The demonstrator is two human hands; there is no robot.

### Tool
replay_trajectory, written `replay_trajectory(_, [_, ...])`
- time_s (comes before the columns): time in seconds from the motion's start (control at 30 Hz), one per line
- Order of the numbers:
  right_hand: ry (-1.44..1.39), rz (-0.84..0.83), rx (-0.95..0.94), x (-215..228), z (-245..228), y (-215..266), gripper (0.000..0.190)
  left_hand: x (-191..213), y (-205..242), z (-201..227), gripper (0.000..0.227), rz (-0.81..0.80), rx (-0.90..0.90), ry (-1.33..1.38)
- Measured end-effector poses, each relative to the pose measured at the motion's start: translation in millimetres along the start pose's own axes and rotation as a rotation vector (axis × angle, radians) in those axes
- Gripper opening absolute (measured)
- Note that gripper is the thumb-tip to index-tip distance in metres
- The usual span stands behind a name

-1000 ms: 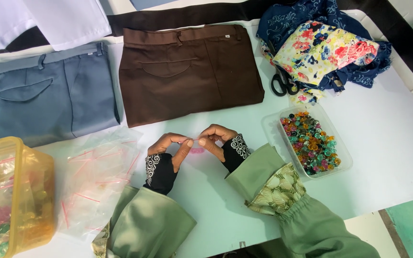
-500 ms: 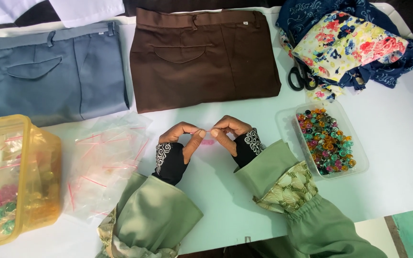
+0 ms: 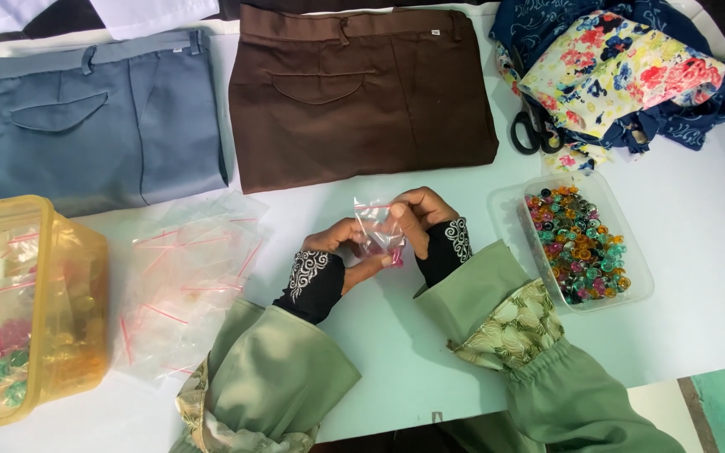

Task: Sorting small buttons by color and placing them into individual plastic ziplock bags.

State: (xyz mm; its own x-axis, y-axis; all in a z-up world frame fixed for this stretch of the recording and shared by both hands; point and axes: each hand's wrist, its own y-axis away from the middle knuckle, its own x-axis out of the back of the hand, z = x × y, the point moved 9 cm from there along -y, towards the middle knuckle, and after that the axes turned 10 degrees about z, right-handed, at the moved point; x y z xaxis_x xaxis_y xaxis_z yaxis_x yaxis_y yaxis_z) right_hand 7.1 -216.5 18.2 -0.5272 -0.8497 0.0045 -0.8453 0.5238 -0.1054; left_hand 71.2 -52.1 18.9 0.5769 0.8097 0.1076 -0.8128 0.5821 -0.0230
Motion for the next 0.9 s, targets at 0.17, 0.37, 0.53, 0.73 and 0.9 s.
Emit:
replay_trajectory(0.17, [0.025,0.02,0.0,6.8,-0.7,-2.8,0.021,-9.4,3.3,-26.1,0.049,0.213,-0.032,-0.145])
replay_trajectory(0.37, [0.009,-0.009,0.029,-1.2,-8.5,0.7,0.019,-4.9,3.0,-8.9,0.042,0.212,-0.131,-0.178])
replay_trajectory(0.53, [0.111,-0.066,0.111,-10.5,-9.3,6.9,0.015,14.4,4.8,1.1,0.027,0.329,-0.185,-0.144])
replay_trajectory(0.73, [0.157,-0.125,0.194,-17.5,-16.7,9.3,0.013,16.8,9.6,18.1,0.015,0.378,-0.277,-0.116])
replay_trajectory(0.9, [0.155,-0.138,0.229,-17.4,-18.4,9.7,0.007,14.1,13.6,27.7,0.011,0.384,-0.363,-0.117])
